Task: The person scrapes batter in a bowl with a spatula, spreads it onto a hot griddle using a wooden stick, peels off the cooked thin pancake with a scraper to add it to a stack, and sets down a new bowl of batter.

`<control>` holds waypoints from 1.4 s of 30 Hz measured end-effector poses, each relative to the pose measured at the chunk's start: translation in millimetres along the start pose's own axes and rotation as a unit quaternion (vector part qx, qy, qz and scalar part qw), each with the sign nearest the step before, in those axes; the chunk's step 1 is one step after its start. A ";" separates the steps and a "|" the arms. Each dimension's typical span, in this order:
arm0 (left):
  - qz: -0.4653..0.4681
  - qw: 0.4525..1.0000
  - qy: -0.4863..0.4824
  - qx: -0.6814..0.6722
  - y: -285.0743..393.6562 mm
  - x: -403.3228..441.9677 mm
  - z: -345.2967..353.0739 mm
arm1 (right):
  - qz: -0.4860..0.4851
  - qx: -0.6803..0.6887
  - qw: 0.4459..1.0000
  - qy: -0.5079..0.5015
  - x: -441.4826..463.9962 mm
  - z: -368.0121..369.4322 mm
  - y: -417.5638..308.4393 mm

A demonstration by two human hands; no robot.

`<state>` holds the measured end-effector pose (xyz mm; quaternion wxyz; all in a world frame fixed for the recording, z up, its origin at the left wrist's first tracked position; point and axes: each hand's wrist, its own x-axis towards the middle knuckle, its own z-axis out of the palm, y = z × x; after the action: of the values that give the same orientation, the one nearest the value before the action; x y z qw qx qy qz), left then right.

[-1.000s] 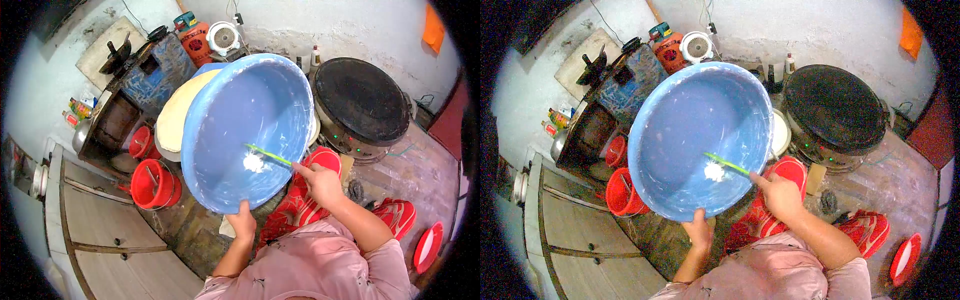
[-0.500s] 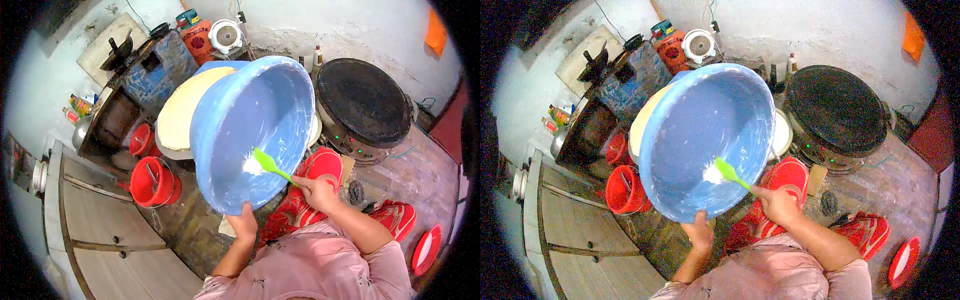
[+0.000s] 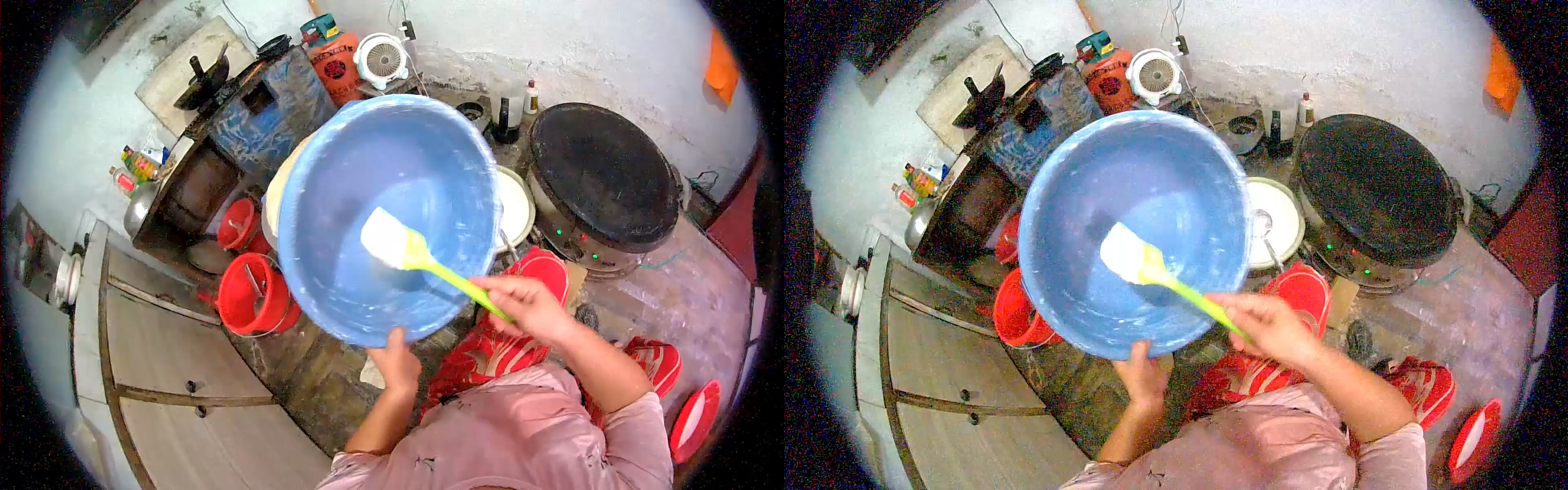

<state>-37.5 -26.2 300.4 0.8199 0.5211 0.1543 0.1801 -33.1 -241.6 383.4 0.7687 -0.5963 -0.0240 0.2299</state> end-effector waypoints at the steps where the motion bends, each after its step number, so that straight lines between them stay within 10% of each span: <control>1: -0.023 0.999 0.029 -0.014 6.7 3.3 1.6 | -0.024 -0.021 0.999 0.019 -2.1 -5.0 -12.7; 8: 0.089 0.974 0.208 0.005 22.1 49.3 -32.8 | -0.255 -0.396 0.849 0.240 20.4 -49.1 -47.0; 10: 0.127 0.962 0.239 -0.028 38.1 50.9 -40.1 | -0.263 -0.533 0.755 0.278 30.9 -62.5 -47.7; 16: 0.177 0.923 0.342 0.011 59.8 56.8 -98.2 | -0.241 -0.582 0.711 0.312 71.5 -96.4 -28.2; 21: 0.094 0.910 0.401 0.038 58.9 59.3 -167.1 | -0.234 -0.514 0.765 0.311 95.7 -106.2 -22.0; 26: -0.004 0.921 0.375 -0.105 17.8 47.7 -226.9 | -0.102 -0.208 0.942 0.243 100.1 -108.1 -10.2; 33: -0.275 0.826 0.344 -0.353 -50.2 23.5 -276.3 | -0.056 -0.128 0.967 0.215 82.7 -78.7 -8.1; 42: -0.202 0.799 0.461 -0.329 -151.9 42.7 -409.6 | -0.043 -0.134 0.968 0.208 72.5 -57.1 -13.0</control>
<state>-159.7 261.0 -8.3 0.7920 0.0325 0.5469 0.2694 53.7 -268.0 361.8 0.6793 -0.7268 0.0799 0.0624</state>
